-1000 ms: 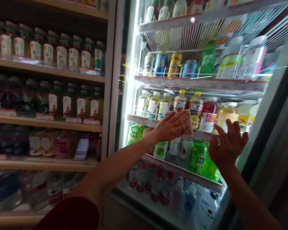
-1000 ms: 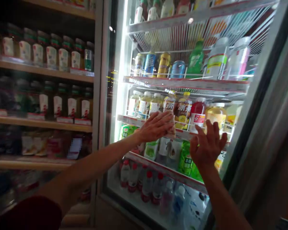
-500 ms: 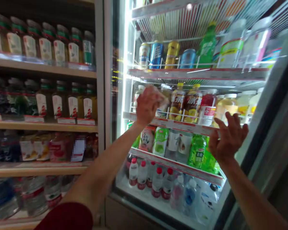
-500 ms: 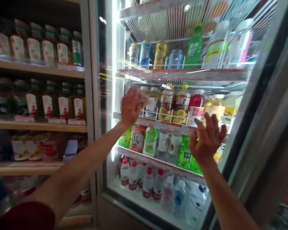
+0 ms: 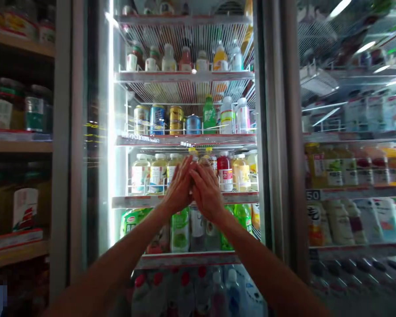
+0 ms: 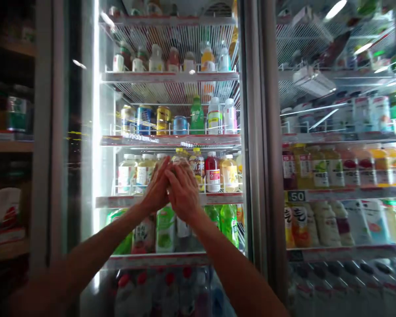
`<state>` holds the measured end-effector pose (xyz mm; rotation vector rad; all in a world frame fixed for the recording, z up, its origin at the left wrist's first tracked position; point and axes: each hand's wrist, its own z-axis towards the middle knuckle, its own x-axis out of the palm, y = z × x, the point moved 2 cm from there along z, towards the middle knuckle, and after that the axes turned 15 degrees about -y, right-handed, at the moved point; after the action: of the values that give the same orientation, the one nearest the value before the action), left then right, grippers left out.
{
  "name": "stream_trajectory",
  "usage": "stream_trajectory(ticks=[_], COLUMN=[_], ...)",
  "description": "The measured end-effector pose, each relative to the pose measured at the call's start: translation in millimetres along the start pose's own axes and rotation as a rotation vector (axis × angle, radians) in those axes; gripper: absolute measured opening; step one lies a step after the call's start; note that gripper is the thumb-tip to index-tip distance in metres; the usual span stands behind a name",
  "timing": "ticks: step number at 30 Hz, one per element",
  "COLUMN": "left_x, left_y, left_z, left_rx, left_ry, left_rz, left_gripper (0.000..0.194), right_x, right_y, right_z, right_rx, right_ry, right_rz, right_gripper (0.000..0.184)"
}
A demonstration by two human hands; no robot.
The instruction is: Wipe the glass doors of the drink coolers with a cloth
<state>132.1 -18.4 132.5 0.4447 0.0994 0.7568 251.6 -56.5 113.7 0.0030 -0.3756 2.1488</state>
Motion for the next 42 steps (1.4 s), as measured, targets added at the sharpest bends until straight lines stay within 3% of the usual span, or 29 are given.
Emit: stream_trajectory(ticks=[1,3,6,8,10,12,15,18,20,21,24,26,28,32,34,36,38,40,42], left_x=[-8.4,-28.6,-48.5,-51.2,-49.3,-46.6,-45.8,-48.6,-50.3,-50.6,-49.3,-48.5,-50.8,-73.4,-92.8,-110.8,-122.7,-129.4,-134.3], left_y=[13,39,60,61,58,55,55,59,61,62,62,61,61,78,97,115,127,132,131], left_z=[-5,-19,-38,-45,-46,-45,-45,-47,-49,-50,-52,-52,-51,-50,-54,-62,-73,-84,-95], left_rx=[-0.027,-0.189,-0.365,-0.375,-0.370,-0.373,-0.357,-0.317,-0.279,-0.263,-0.231,-0.227,-0.227,-0.294,-0.416,-0.533,-0.571,-0.544,-0.503], left_ry=[0.052,0.020,-0.023,-0.016,-0.020,-0.023,-0.025,-0.035,-0.042,-0.045,-0.057,-0.077,-0.085,-0.093,-0.149,-0.176,-0.146,-0.104,-0.069], left_rz=[0.047,0.196,0.342,0.361,0.368,0.379,0.390,0.400,0.408,0.411,0.414,0.407,0.387,0.379,0.444,0.496,0.492,0.467,0.453], left_gripper=[0.073,0.078,0.068,0.066,0.066,0.066,0.065,0.065,0.064,0.064,0.065,0.065,0.064,0.058,0.057,0.056,0.056,0.054,0.051], right_x=[9,19,-1,-31,-55,-58,-21,22,25,20,-3,1,23,72,78,79,88,108,132], right_y=[4,1,-34,-73,-107,-116,-74,-20,-18,-29,-80,-87,-62,8,8,-7,-9,15,55], right_z=[4,7,6,11,20,29,35,32,36,44,80,96,98,87,103,130,149,146,128], right_rx=[-0.009,-0.069,-0.094,0.047,0.282,0.438,0.345,-0.067,-0.233,-0.225,0.178,0.329,0.247,-0.269,-0.246,0.010,0.173,0.074,-0.197], right_ry=[0.052,0.123,0.086,-0.036,-0.214,-0.343,-0.298,-0.018,0.065,0.041,-0.290,-0.409,-0.326,0.085,0.065,-0.105,-0.176,-0.064,0.125], right_rz=[-0.059,-0.175,-0.335,-0.480,-0.599,-0.641,-0.581,-0.390,-0.317,-0.319,-0.446,-0.453,-0.376,-0.099,-0.084,-0.162,-0.202,-0.154,-0.041], right_gripper=[0.045,0.042,0.042,0.042,0.045,0.049,0.051,0.053,0.051,0.050,0.050,0.051,0.049,0.047,0.048,0.048,0.048,0.049,0.051])
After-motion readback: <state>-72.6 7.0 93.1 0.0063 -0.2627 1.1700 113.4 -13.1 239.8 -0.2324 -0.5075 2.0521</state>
